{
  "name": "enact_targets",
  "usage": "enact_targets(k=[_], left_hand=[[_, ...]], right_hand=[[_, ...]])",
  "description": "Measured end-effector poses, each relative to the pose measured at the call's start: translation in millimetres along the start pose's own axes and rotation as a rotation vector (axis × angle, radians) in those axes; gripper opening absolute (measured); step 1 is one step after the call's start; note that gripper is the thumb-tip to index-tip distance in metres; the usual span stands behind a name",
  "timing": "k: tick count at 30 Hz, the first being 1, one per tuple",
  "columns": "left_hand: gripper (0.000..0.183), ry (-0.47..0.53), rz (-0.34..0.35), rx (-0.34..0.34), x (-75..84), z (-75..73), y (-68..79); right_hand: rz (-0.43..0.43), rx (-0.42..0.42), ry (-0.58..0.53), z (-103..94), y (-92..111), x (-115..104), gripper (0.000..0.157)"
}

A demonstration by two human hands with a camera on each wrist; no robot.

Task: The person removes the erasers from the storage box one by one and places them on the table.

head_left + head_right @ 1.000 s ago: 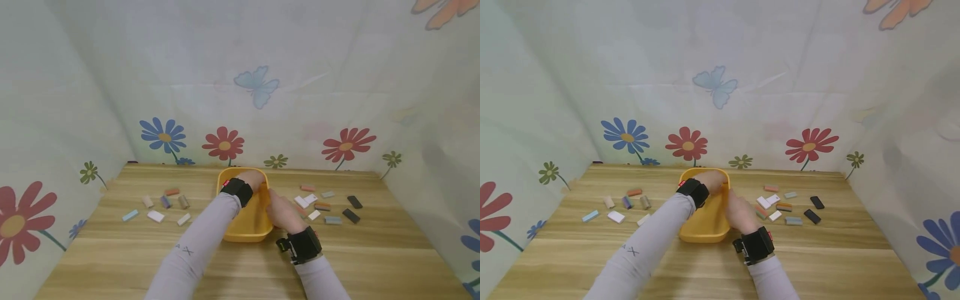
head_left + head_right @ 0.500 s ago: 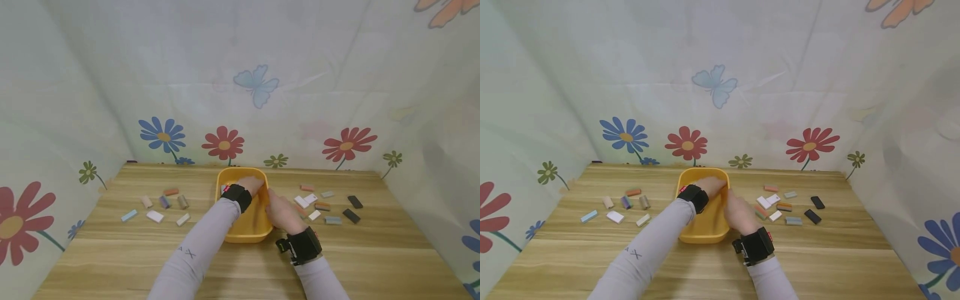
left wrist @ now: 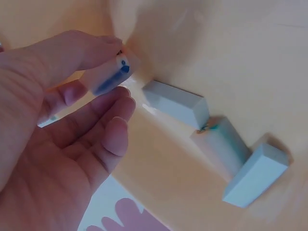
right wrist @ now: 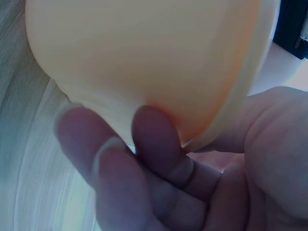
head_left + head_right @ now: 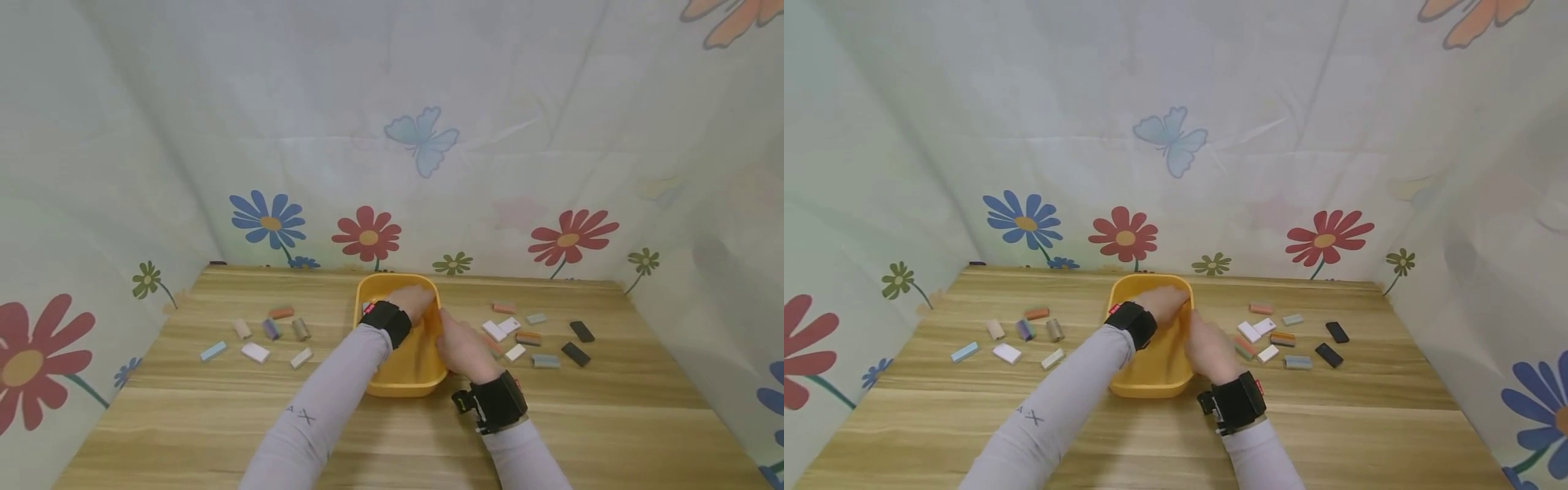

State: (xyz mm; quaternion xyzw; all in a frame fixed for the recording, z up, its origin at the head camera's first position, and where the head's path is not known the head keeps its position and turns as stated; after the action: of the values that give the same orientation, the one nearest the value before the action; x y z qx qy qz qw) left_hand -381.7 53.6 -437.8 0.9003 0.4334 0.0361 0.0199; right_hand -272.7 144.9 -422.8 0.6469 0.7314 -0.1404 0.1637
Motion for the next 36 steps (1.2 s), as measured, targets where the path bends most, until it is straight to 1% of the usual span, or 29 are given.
enact_targets(k=[3, 4, 7, 10, 12, 16, 20, 22, 24, 26, 28, 31, 33, 36], left_hand=[[0.04, 0.012, 0.005, 0.0, 2.1, -6.7, 7.7], [0.041, 0.019, 0.009, -0.004, 3.9, -10.9, 12.0], [0.046, 0.038, 0.028, 0.011, 7.2, -20.5, 22.2], [0.049, 0.044, 0.055, 0.022, 7.8, -25.0, 27.0], [0.051, 0.053, 0.068, 0.028, 6.4, -25.2, 27.4], [0.05, 0.107, 0.069, 0.041, 1.0, -27.3, 31.0], [0.049, 0.168, 0.057, 0.056, -7.1, -33.8, 40.9], [0.049, 0.19, 0.045, 0.071, -12.9, -38.5, 48.2], [0.048, 0.212, 0.036, 0.102, -21.0, -41.3, 55.8], [0.045, 0.255, 0.026, 0.139, -30.8, -43.7, 65.7], [0.044, 0.32, 0.018, 0.18, -42.4, -44.0, 76.7], [0.045, 0.403, 0.0, 0.242, -60.4, -44.2, 96.9], [0.048, 0.424, -0.013, 0.286, -72.3, -44.8, 111.1], [0.05, 0.45, -0.065, 0.322, -91.6, -46.3, 134.9]], right_hand=[[-0.022, 0.017, 0.013, 0.8, -0.3, 0.4, 0.05], [-0.029, 0.021, 0.021, 0.9, -0.4, 0.5, 0.05], [-0.044, 0.031, 0.04, 0.9, -0.4, 0.8, 0.05], [-0.047, 0.029, 0.045, 0.1, -0.3, 1.2, 0.051], [-0.047, 0.028, 0.041, -0.1, -0.3, 1.5, 0.051], [-0.04, 0.016, 0.025, 0.4, 0.1, 1.8, 0.05], [-0.04, 0.012, 0.018, 1.7, 0.1, 1.7, 0.047], [-0.038, 0.014, 0.006, 2.5, -0.3, 1.8, 0.045], [-0.032, 0.013, -0.006, 3.2, -0.5, 1.9, 0.043], [-0.026, 0.012, -0.016, 3.6, -0.5, 2.1, 0.042], [-0.013, 0.006, -0.025, 3.2, -0.3, 1.4, 0.043], [0.013, -0.011, -0.044, 2.6, 0.2, 0.5, 0.047], [0.022, -0.019, -0.058, 1.7, 0.6, -0.8, 0.05], [0.015, -0.02, -0.068, 0.6, 0.9, -2.5, 0.051]])
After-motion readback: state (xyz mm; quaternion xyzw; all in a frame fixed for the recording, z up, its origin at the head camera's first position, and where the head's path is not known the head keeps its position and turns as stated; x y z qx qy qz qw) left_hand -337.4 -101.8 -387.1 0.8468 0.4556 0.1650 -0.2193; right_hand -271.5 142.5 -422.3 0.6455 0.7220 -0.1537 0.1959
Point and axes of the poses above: each hand's wrist, its own y-axis away from the middle knuckle, its own z-axis out of the palm, x = y × z, the point moved 3 cm from there along -y, towards the middle knuckle, and after that the axes turned 1 degree about x, right-handed, at the moved point
